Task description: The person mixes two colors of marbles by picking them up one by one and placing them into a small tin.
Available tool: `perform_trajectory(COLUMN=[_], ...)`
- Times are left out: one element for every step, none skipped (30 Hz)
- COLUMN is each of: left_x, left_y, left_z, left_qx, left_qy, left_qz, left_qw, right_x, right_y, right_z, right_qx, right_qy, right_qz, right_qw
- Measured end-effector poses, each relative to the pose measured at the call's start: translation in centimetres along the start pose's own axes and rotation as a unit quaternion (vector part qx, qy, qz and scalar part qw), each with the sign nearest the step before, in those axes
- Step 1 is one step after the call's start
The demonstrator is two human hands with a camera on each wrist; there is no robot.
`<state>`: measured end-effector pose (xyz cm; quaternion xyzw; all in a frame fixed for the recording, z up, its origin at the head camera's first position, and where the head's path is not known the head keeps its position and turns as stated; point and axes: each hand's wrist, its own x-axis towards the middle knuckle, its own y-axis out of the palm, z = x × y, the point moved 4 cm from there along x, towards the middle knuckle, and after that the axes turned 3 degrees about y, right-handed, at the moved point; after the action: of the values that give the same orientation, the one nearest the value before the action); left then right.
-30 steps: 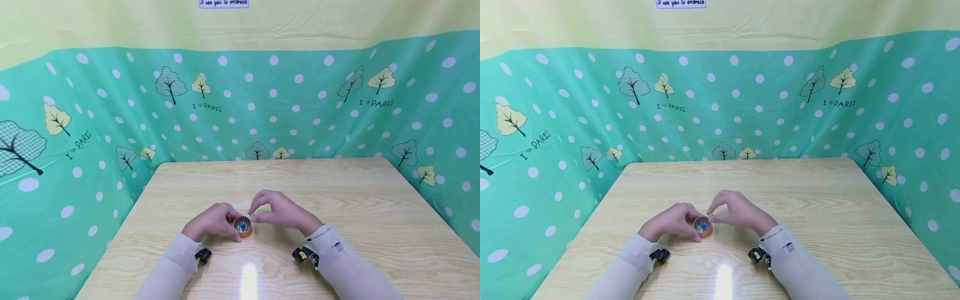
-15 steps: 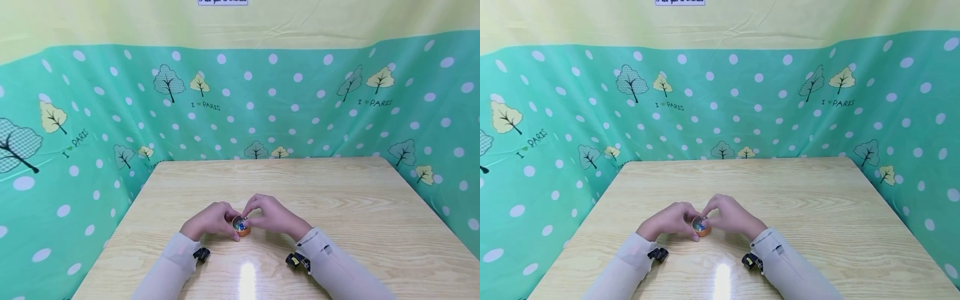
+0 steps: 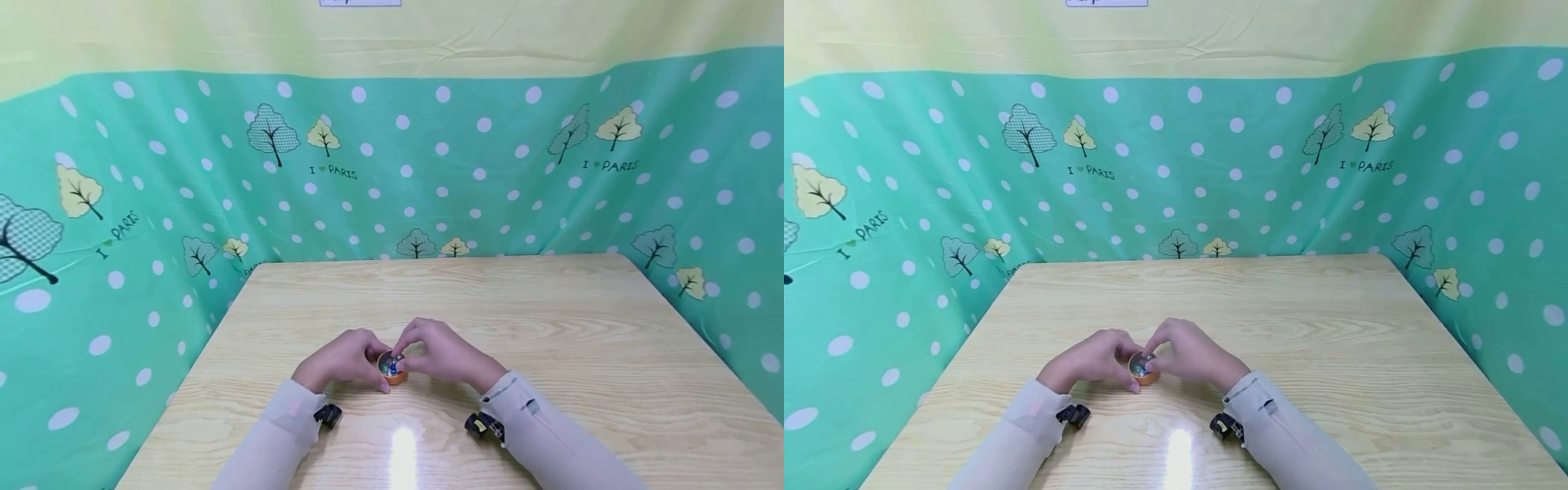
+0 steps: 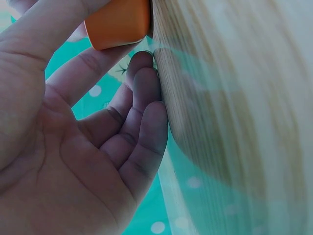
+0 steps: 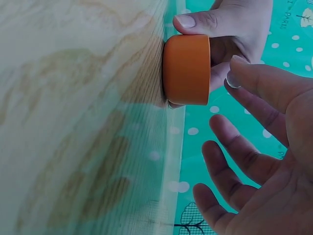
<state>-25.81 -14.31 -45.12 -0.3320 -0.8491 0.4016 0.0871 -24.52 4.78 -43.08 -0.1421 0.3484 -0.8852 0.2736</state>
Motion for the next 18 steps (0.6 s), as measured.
perform_trajectory(left_x=[0.03, 0.06, 0.08, 0.07, 0.07, 0.07, 0.08, 0.08, 0.07, 0.10, 0.14, 0.17, 0.18, 0.16, 0.14, 0.14, 0.14, 0.10], left_y=[0.02, 0.04, 0.05, 0.04, 0.04, 0.03, 0.02, 0.01, -0.01, -0.02, -0.01, -0.01, -0.01, -0.01, -0.01, 0.01, 0.01, -0.03], left_z=[-0.02, -0.02, -0.02, -0.03, -0.03, -0.07, -0.11, -0.13, -0.17, -0.22, -0.25, -0.25, -0.24, -0.23, -0.20, -0.16, -0.15, -0.12], left_qx=[0.000, 0.000, -0.001, -0.003, -0.005, -0.007, -0.009, -0.012, -0.015, -0.015, -0.016, -0.016, -0.015, -0.015, -0.014, -0.013, -0.013, -0.012], left_qy=[0.000, 0.000, -0.001, -0.004, -0.006, -0.006, -0.005, -0.004, -0.004, -0.002, 0.000, 0.000, 0.001, 0.000, -0.001, 0.000, 0.000, -0.001], left_qz=[0.001, 0.001, 0.001, 0.000, 0.000, 0.001, 0.002, 0.002, 0.003, 0.004, 0.005, 0.006, 0.006, 0.005, 0.004, 0.005, 0.005, 0.005], left_qw=[1.0000, 1.0000, 1.0000, 1.0000, 1.0000, 1.0000, 0.9999, 0.9999, 0.9999, 0.9999, 0.9999, 0.9999, 0.9999, 0.9999, 0.9999, 0.9999, 0.9999, 0.9999], right_x=[-0.01, -0.03, -0.06, -0.07, -0.06, -0.05, -0.05, -0.04, -0.03, -0.02, -0.02, -0.01, -0.01, 0.00, 0.01, 0.01, 0.03, 0.04], right_y=[-0.02, -0.04, -0.06, -0.07, -0.07, -0.06, -0.06, -0.05, -0.03, -0.04, -0.06, -0.07, -0.06, -0.05, -0.03, -0.02, -0.01, -0.01], right_z=[0.01, 0.01, 0.00, 0.01, 0.02, 0.02, 0.03, 0.03, 0.04, 0.02, 0.00, -0.02, -0.05, -0.09, -0.15, -0.18, -0.22, -0.24], right_qx=[0.001, 0.001, 0.002, 0.003, 0.003, 0.003, 0.002, 0.002, 0.003, 0.002, 0.002, 0.003, 0.005, 0.006, 0.006, 0.005, 0.005, 0.006], right_qy=[0.000, -0.001, 0.000, -0.001, -0.001, -0.001, -0.002, -0.003, -0.003, -0.003, -0.003, -0.003, -0.003, -0.001, 0.000, 0.001, 0.000, 0.000], right_qz=[0.000, 0.000, 0.000, 0.000, 0.000, -0.001, -0.001, -0.001, -0.001, -0.001, 0.000, 0.001, 0.002, 0.004, 0.006, 0.008, 0.009, 0.010], right_qw=[1.000, 1.000, 1.000, 1.000, 1.000, 1.000, 1.000, 1.000, 1.000, 1.000, 1.000, 1.000, 1.000, 1.000, 1.000, 1.000, 1.000, 1.000])
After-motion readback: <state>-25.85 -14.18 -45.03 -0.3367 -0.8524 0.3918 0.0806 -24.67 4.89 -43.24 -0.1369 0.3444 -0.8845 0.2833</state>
